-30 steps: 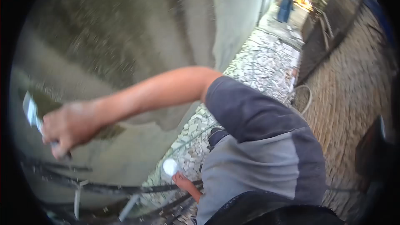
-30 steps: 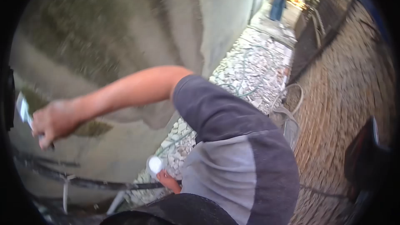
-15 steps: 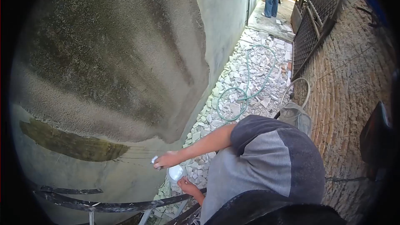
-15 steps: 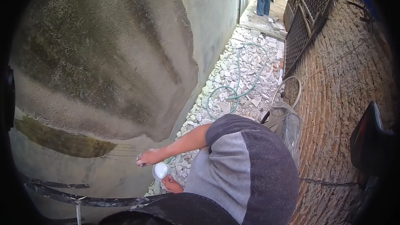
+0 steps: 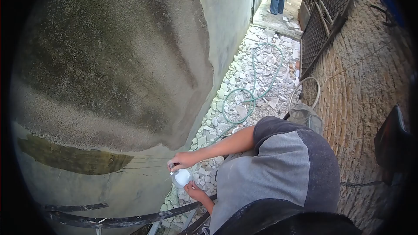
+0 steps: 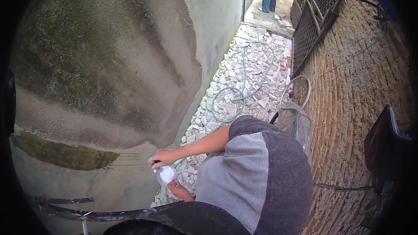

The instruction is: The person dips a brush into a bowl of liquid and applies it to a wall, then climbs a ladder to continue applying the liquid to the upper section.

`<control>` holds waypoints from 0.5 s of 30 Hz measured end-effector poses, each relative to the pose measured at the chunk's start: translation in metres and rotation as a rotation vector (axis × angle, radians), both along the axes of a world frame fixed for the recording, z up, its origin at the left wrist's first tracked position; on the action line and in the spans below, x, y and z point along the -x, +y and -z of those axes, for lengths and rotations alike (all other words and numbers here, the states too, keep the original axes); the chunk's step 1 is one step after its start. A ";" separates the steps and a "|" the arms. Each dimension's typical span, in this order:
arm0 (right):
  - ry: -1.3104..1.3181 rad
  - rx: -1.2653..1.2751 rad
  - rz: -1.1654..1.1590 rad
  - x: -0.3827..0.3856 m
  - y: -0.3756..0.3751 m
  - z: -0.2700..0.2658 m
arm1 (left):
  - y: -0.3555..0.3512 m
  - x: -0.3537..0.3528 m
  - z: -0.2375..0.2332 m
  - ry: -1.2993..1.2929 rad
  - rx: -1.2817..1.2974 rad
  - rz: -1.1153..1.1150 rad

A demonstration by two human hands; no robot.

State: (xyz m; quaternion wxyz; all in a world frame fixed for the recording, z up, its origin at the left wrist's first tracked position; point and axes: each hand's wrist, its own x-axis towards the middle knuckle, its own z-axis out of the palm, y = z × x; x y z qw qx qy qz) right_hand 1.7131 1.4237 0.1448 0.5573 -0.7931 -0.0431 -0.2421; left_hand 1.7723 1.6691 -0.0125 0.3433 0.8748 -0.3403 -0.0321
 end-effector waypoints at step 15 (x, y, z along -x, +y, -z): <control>0.113 0.188 -0.203 -0.003 0.011 0.015 | -0.010 -0.008 -0.002 -0.061 -0.006 -0.045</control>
